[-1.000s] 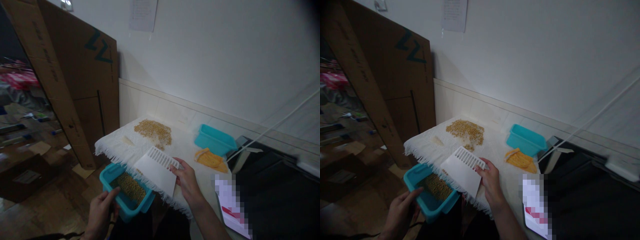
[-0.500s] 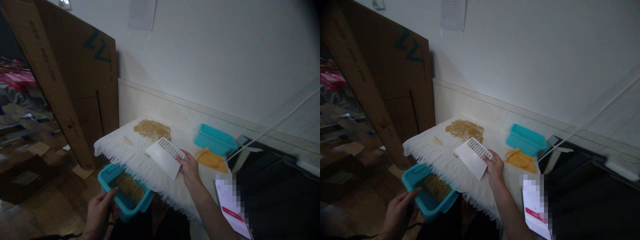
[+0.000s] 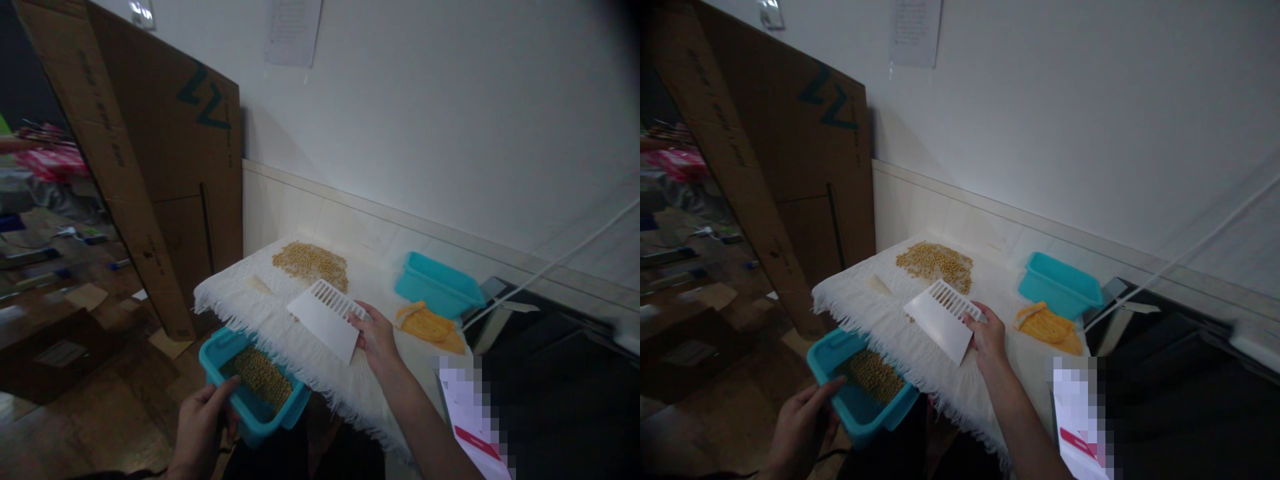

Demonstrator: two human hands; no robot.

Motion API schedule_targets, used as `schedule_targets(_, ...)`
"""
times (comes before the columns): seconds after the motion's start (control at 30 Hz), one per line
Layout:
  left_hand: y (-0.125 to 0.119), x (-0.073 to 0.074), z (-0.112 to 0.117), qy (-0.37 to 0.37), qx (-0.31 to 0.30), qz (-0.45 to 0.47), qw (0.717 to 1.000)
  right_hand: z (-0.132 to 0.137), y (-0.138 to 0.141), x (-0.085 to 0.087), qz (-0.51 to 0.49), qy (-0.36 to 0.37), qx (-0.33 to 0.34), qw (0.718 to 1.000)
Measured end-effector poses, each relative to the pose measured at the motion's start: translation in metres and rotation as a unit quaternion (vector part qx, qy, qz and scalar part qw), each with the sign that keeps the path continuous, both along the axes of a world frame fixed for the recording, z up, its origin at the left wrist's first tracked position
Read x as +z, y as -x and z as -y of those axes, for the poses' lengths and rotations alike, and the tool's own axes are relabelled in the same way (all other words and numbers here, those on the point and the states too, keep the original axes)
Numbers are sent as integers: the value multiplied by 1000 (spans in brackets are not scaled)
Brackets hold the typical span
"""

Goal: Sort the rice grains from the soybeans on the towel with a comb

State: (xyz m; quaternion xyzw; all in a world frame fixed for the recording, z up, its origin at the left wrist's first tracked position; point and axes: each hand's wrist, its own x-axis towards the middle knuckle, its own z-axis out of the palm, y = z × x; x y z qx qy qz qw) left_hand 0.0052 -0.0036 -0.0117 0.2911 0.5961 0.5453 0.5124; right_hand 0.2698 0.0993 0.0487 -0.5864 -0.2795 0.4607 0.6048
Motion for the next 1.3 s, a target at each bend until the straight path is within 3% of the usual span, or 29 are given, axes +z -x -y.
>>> schedule_targets(0.57,0,2,0,5,9,-13,1000,32,26,12,11,-7,135,991)
schedule_targets(0.63,0,1,0,1,12,-17,1000,30,15,14,18,-42,95,994)
schedule_targets(0.7,0,-1,0,-7,12,-29,999,24,-3,15,54,-93,15,994)
schedule_targets(0.8,1,-3,0,-2,0,-44,999,12,-31,16,157,-164,-90,970)
schedule_targets(0.9,1,-4,0,2,-4,-40,999,6,-43,16,230,-184,-123,948)
schedule_targets(1.17,-2,3,0,8,2,-3,1000,30,5,19,153,-163,43,974)
schedule_targets(1.3,-1,5,0,0,-5,-16,1000,34,24,12,125,-126,67,982)
